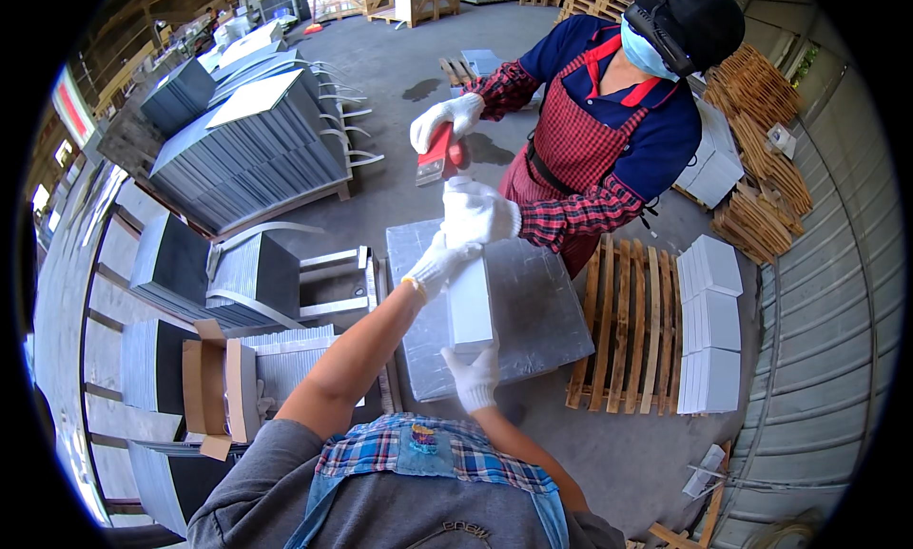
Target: The person wraps flat rectangular panels in plastic film, stacks them, and places them into a cardboard box. A coworker assists by handing over panels and using a tape dispenser to seal the package.
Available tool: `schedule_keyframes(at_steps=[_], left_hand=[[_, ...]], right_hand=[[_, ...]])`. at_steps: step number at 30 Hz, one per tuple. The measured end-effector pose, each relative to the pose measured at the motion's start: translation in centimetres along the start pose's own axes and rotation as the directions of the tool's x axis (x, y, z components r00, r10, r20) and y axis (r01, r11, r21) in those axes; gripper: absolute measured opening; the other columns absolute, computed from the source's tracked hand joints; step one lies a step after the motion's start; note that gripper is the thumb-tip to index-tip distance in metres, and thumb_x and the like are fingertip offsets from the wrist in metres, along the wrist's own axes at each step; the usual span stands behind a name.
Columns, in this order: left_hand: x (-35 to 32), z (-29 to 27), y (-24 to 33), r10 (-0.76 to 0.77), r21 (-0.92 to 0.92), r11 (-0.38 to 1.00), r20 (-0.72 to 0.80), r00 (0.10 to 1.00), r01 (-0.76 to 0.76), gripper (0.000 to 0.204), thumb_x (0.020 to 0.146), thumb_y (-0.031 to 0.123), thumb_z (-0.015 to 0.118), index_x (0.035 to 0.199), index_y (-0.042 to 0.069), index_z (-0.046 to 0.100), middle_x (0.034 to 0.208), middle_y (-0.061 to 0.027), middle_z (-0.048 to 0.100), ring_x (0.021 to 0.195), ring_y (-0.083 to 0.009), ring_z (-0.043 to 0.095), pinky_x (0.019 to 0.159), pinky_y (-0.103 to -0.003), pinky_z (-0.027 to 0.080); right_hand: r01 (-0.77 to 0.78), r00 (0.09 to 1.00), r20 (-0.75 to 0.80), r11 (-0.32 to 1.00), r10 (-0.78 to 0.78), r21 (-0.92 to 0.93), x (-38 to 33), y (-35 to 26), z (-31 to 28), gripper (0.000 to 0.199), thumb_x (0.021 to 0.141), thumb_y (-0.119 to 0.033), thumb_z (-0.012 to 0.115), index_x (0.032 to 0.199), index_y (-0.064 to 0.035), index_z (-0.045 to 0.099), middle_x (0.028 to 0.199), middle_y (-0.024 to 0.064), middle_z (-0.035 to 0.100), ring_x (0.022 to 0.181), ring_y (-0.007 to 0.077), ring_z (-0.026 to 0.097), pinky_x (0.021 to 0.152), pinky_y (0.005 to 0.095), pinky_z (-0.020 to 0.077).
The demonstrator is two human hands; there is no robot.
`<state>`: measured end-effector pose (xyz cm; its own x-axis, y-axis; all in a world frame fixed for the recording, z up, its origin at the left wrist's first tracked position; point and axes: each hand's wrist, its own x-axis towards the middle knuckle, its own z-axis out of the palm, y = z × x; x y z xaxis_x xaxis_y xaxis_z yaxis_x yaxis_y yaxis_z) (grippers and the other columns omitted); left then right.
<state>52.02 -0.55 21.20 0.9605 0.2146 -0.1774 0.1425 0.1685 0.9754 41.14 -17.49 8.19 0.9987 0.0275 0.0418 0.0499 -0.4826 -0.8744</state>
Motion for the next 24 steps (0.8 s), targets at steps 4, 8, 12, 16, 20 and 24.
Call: schedule_keyframes(at_steps=[4,8,12,16,20,24], left_hand=[[0.3,0.1,-0.7,0.029,-0.015,0.999,-0.035,0.999,-0.029,0.074,0.081,0.026,0.075,0.140,0.002,0.038,0.122,-0.0117,0.058,0.102,-0.0191,0.063,0.080,-0.035,0.055],[2.0,-0.7,-2.8,0.095,-0.014,0.995,-0.036,0.995,-0.095,0.063,0.080,0.023,0.074,0.133,0.001,0.048,0.113,-0.0092,0.063,0.095,-0.0169,0.064,0.078,-0.033,0.054],[2.2,-0.5,-3.1,0.121,-0.027,0.992,-0.053,0.991,-0.122,0.059,0.080,0.021,0.074,0.131,0.001,0.051,0.110,-0.0080,0.064,0.092,-0.0163,0.064,0.076,-0.032,0.054],[1.5,-0.2,-2.1,0.120,-0.029,0.992,-0.039,0.992,-0.121,0.059,0.081,0.020,0.073,0.132,0.002,0.051,0.110,-0.0082,0.064,0.091,-0.0163,0.065,0.076,-0.032,0.054],[2.3,-0.6,-3.3,0.127,-0.053,0.990,-0.038,0.991,-0.129,0.058,0.081,0.021,0.073,0.131,0.002,0.050,0.110,-0.0083,0.064,0.092,-0.0161,0.065,0.076,-0.032,0.054],[2.6,-0.8,-3.5,0.120,-0.027,0.992,-0.026,0.992,-0.120,0.059,0.082,0.022,0.074,0.131,0.001,0.049,0.109,-0.0086,0.064,0.091,-0.0166,0.065,0.074,-0.032,0.055]], right_hand=[[0.011,1.000,0.027,0.999,-0.010,-0.036,0.1,0.3,0.0,0.094,0.065,-0.040,0.090,0.137,-0.0011,0.045,0.117,0.0214,0.066,0.108,0.0373,0.065,0.093,0.0435,0.0501],[0.030,0.999,0.016,1.000,-0.030,-0.003,0.1,0.4,0.3,0.090,0.065,-0.039,0.090,0.135,-0.0013,0.046,0.116,0.0193,0.066,0.107,0.0353,0.065,0.093,0.0431,0.0494],[0.039,0.999,0.004,0.999,-0.039,0.027,0.2,0.3,0.4,0.084,0.066,-0.036,0.089,0.130,-0.0009,0.048,0.116,0.0164,0.067,0.107,0.0319,0.065,0.093,0.0420,0.0485],[0.021,1.000,0.007,1.000,-0.021,0.004,0.2,0.7,0.5,0.094,0.064,-0.038,0.091,0.137,-0.0014,0.044,0.117,0.0206,0.066,0.108,0.0365,0.065,0.093,0.0431,0.0498],[0.018,1.000,0.023,1.000,-0.018,-0.006,0.2,0.9,0.8,0.096,0.064,-0.039,0.091,0.138,-0.0011,0.044,0.117,0.0209,0.066,0.108,0.0359,0.065,0.093,0.0423,0.0504],[-0.004,1.000,0.024,0.999,0.005,-0.045,0.2,0.0,0.5,0.096,0.063,-0.039,0.091,0.138,-0.0012,0.044,0.117,0.0212,0.066,0.109,0.0361,0.065,0.093,0.0424,0.0505]])
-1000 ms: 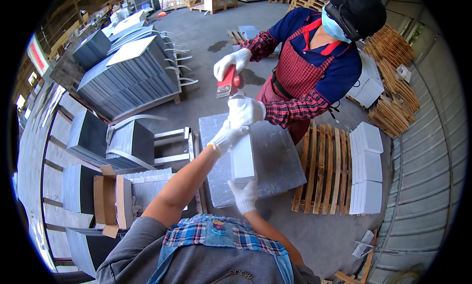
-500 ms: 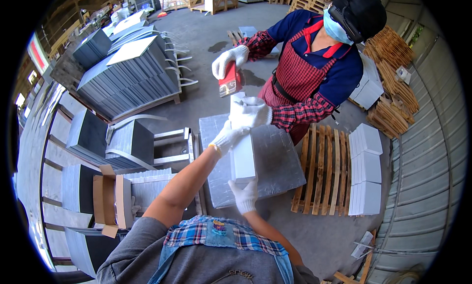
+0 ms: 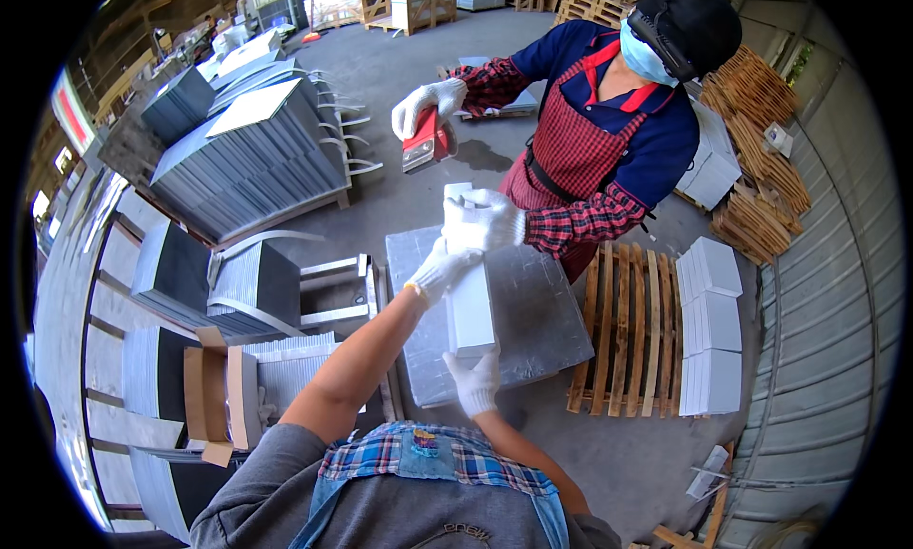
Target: The person wraps flat rectangular panels in plastic film, stacks them, and places them into a cardboard box. A coworker assists by handing over panels and using a tape dispenser to seal the package.
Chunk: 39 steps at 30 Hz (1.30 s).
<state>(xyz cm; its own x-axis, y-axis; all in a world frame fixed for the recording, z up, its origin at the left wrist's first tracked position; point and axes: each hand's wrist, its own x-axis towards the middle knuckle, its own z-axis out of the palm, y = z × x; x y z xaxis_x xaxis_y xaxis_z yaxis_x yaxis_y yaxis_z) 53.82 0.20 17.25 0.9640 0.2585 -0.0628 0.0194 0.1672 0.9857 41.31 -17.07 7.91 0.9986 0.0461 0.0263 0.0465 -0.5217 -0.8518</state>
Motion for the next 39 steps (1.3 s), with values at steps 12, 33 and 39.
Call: schedule_keyframes(at_steps=[12,33,39], left_hand=[[-1.0,0.7,1.5,-0.073,-0.025,0.997,-0.046,0.996,0.072,0.071,0.082,0.023,0.076,0.138,0.000,0.040,0.119,-0.0128,0.060,0.097,-0.0192,0.065,0.075,-0.033,0.056],[-1.1,1.0,3.5,0.051,-0.018,0.999,0.104,0.993,-0.049,0.064,0.085,0.026,0.075,0.135,0.002,0.042,0.115,-0.0109,0.062,0.096,-0.0188,0.066,0.075,-0.033,0.057],[-0.4,0.9,2.6,0.085,-0.001,0.996,0.133,0.987,-0.086,0.064,0.085,0.026,0.075,0.134,0.002,0.042,0.113,-0.0108,0.062,0.094,-0.0189,0.067,0.075,-0.033,0.057]], right_hand=[[0.020,1.000,-0.002,0.999,-0.020,0.030,0.0,-0.2,-0.3,0.096,0.065,-0.039,0.090,0.139,-0.0009,0.042,0.118,0.0216,0.066,0.109,0.0377,0.064,0.094,0.0436,0.0496],[0.022,1.000,0.009,1.000,-0.022,0.003,0.2,-0.3,-0.8,0.097,0.066,-0.042,0.089,0.140,-0.0014,0.042,0.120,0.0218,0.065,0.110,0.0380,0.064,0.094,0.0439,0.0495],[0.003,1.000,0.007,1.000,-0.003,0.000,0.2,-0.2,-0.9,0.096,0.066,-0.042,0.089,0.140,-0.0014,0.042,0.119,0.0218,0.065,0.109,0.0380,0.064,0.094,0.0441,0.0494]])
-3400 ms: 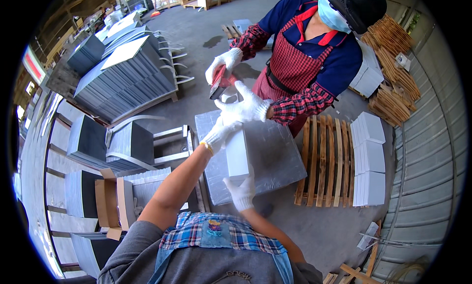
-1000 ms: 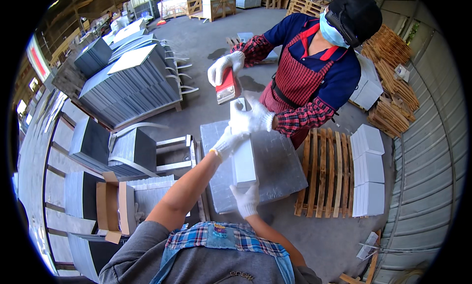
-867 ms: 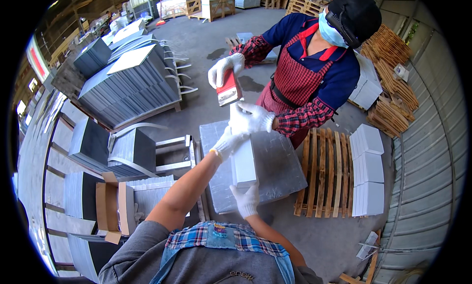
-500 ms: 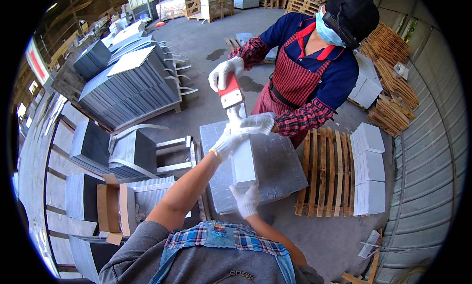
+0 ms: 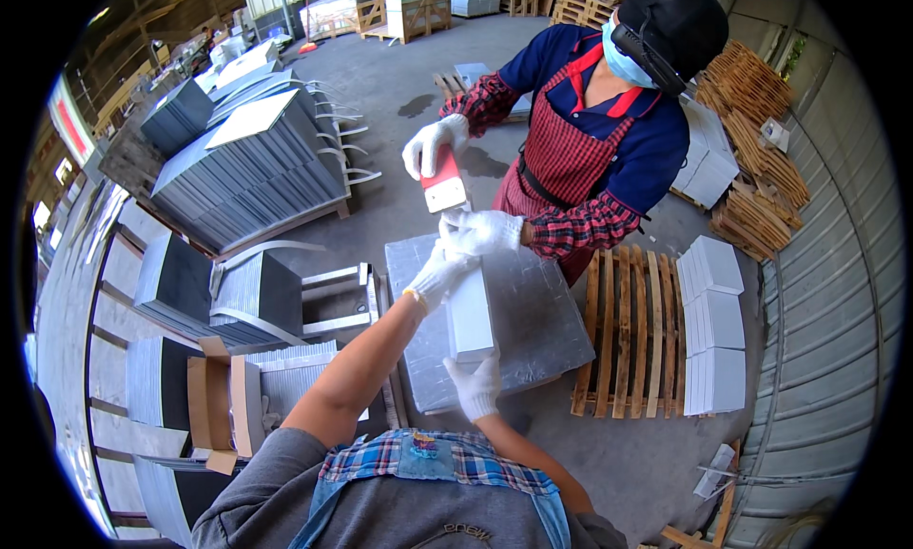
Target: The person wraps flat rectangular panels in plastic film, stacks them, and places them into a cardboard box. A coworker assists by handing over panels and using a tape dispenser to seal the package.
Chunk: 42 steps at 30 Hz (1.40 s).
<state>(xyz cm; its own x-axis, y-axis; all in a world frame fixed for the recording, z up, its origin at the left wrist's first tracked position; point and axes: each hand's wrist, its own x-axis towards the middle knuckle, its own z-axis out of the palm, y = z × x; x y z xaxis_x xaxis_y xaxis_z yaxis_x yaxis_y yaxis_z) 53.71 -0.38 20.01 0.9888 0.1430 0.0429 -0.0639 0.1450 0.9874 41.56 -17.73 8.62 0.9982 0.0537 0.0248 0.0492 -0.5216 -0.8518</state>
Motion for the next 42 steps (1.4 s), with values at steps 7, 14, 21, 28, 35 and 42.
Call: schedule_keyframes(at_steps=[7,14,21,28,35,42], left_hand=[[-0.3,1.3,0.1,-0.254,-0.042,0.967,-0.184,0.950,0.250,0.065,0.085,0.022,0.077,0.135,0.005,0.040,0.113,-0.0120,0.062,0.095,-0.0206,0.067,0.072,-0.034,0.058],[-0.5,0.9,-0.7,-0.215,-0.028,0.977,-0.159,0.963,0.213,0.062,0.086,0.025,0.077,0.131,0.002,0.041,0.111,-0.0129,0.062,0.093,-0.0206,0.066,0.072,-0.035,0.059],[-0.5,0.9,-0.1,-0.229,-0.015,0.973,-0.163,0.960,0.229,0.065,0.085,0.026,0.078,0.132,0.001,0.041,0.112,-0.0137,0.061,0.094,-0.0199,0.066,0.072,-0.034,0.059],[-0.3,0.7,-0.3,-0.225,0.032,0.972,-0.167,0.960,0.234,0.065,0.086,0.029,0.077,0.132,0.002,0.041,0.111,-0.0136,0.062,0.086,-0.0190,0.068,0.063,-0.031,0.057],[-0.4,0.8,-0.6,-0.217,-0.038,0.976,-0.168,0.962,0.213,0.061,0.085,0.024,0.077,0.131,0.001,0.043,0.112,-0.0141,0.061,0.090,-0.0203,0.067,0.068,-0.034,0.058],[-0.3,0.8,-0.8,-0.211,-0.034,0.977,-0.194,0.958,0.209,0.059,0.085,0.020,0.078,0.129,0.000,0.043,0.112,-0.0142,0.061,0.092,-0.0213,0.066,0.072,-0.035,0.059]], right_hand=[[0.027,1.000,-0.014,0.998,-0.027,0.049,0.0,-0.2,-0.8,0.095,0.067,-0.042,0.089,0.139,-0.0011,0.043,0.119,0.0217,0.064,0.110,0.0377,0.063,0.093,0.0441,0.0494],[0.027,1.000,0.004,0.997,-0.028,0.074,0.0,0.1,-0.6,0.096,0.065,-0.041,0.090,0.138,0.0011,0.043,0.120,0.0221,0.064,0.110,0.0373,0.063,0.094,0.0433,0.0495],[0.000,1.000,-0.008,0.999,0.000,0.052,0.2,0.0,-0.3,0.096,0.064,-0.042,0.090,0.136,0.0032,0.045,0.119,0.0229,0.064,0.110,0.0375,0.064,0.095,0.0425,0.0496],[0.075,0.997,-0.036,0.997,-0.074,0.019,0.3,0.8,0.1,0.095,0.065,-0.041,0.090,0.137,0.0016,0.045,0.119,0.0227,0.064,0.110,0.0376,0.064,0.095,0.0430,0.0490],[0.048,0.996,-0.072,0.997,-0.044,0.056,0.0,-0.2,-0.3,0.080,0.066,-0.040,0.087,0.127,-0.0008,0.052,0.111,0.0189,0.066,0.104,0.0371,0.065,0.090,0.0442,0.0496],[-0.006,1.000,0.002,0.999,0.006,0.043,0.0,0.3,-0.3,0.092,0.066,-0.040,0.089,0.135,0.0009,0.045,0.120,0.0224,0.064,0.111,0.0377,0.063,0.095,0.0434,0.0485]])
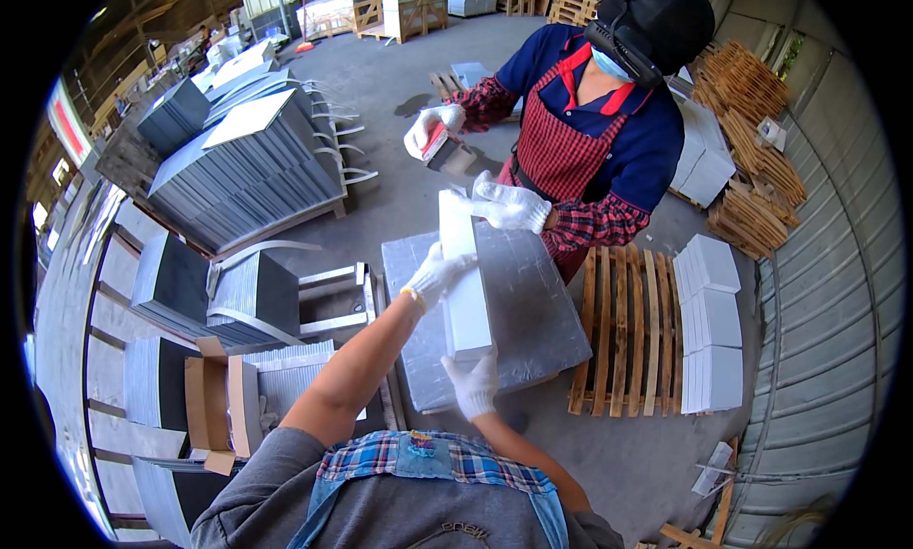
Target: The person wraps flat rectangular panels in plastic film, stacks them, and places them into a cardboard box. A coworker assists by handing over panels and using a tape dispenser to seal the package.
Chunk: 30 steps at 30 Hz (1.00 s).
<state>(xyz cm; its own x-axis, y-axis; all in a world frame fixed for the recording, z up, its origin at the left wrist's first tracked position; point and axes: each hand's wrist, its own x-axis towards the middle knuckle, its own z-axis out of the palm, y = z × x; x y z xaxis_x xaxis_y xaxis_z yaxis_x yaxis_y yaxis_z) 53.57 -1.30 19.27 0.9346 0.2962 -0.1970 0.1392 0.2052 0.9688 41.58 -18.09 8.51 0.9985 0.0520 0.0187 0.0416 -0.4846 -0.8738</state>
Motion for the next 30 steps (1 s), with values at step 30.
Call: schedule_keyframes(at_steps=[30], left_hand=[[-0.9,-0.5,0.5,-0.018,0.013,1.000,0.031,0.999,0.018,0.066,0.086,0.023,0.077,0.135,0.000,0.040,0.116,-0.0150,0.060,0.098,-0.0226,0.066,0.078,-0.037,0.059]], right_hand=[[-0.017,1.000,-0.003,1.000,0.017,-0.010,-0.2,-0.2,0.6,0.094,0.066,-0.042,0.088,0.137,0.0016,0.044,0.121,0.0234,0.064,0.111,0.0387,0.063,0.096,0.0436,0.0485]])
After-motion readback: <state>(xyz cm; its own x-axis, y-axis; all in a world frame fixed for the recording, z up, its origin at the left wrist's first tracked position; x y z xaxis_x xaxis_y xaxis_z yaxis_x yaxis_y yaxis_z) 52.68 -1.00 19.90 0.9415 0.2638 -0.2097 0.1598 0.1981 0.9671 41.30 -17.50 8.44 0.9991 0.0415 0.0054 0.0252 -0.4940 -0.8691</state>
